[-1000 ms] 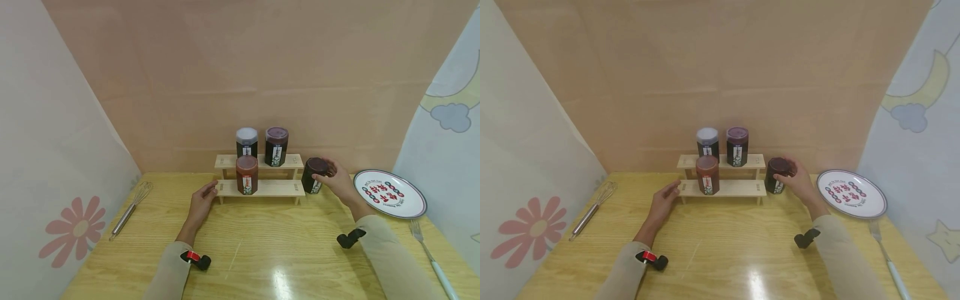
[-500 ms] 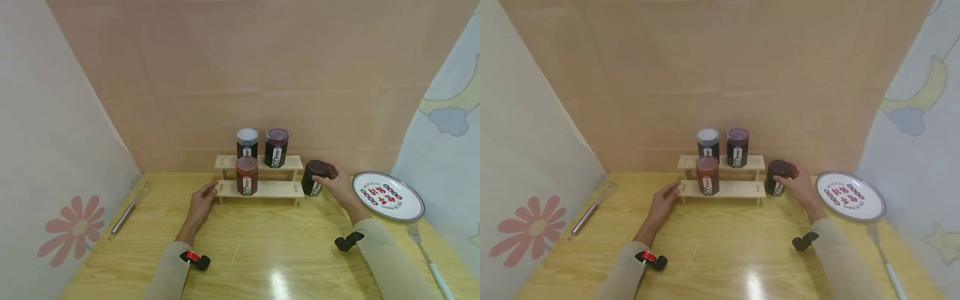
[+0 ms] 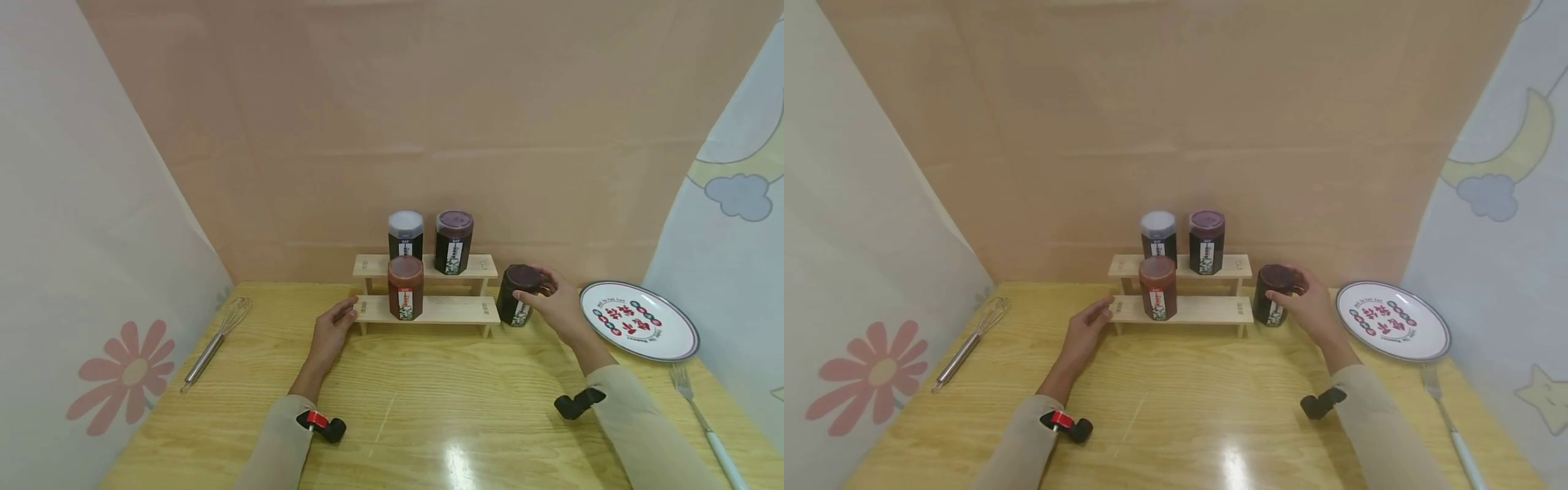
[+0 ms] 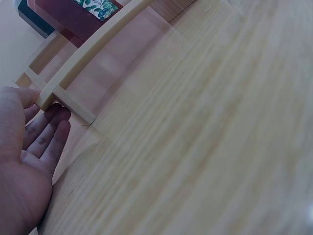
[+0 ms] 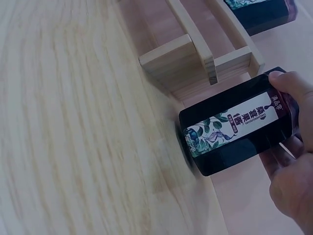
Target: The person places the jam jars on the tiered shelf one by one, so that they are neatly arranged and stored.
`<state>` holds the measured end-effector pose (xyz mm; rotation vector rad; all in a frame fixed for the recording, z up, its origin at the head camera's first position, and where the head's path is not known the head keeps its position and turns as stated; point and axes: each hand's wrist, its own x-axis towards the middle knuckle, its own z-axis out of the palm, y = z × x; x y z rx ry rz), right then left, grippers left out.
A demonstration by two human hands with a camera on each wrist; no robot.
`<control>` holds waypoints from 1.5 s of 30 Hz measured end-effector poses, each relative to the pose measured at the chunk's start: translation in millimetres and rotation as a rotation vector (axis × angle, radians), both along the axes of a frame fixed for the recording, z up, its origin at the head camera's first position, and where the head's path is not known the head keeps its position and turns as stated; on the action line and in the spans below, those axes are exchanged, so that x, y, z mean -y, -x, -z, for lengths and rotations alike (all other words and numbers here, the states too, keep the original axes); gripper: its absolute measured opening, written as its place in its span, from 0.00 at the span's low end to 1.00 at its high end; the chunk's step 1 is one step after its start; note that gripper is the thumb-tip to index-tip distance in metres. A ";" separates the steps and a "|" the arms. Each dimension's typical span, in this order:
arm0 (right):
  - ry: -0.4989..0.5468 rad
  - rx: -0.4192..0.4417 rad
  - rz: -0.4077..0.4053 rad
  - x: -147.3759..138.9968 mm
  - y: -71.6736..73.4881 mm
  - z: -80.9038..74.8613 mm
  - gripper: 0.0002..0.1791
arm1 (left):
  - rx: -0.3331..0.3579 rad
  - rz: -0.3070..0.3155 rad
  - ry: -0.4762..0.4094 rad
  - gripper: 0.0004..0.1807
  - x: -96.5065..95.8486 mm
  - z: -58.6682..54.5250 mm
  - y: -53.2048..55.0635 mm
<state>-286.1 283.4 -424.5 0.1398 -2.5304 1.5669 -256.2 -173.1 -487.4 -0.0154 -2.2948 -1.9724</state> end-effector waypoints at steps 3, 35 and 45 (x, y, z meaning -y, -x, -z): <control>0.005 -0.013 0.014 0.4 -3.4 -2.3 0.44 | 0.005 0.005 -0.002 0.20 0.0 0.9 0.1; 0.068 -0.072 -0.002 21.9 -26.8 -40.7 0.42 | 0.051 0.041 0.003 0.23 -4.4 -27.5 -16.1; 0.106 -0.053 -0.025 45.4 -27.5 -43.3 0.42 | 0.065 0.043 -0.026 0.22 -3.1 -25.9 -13.4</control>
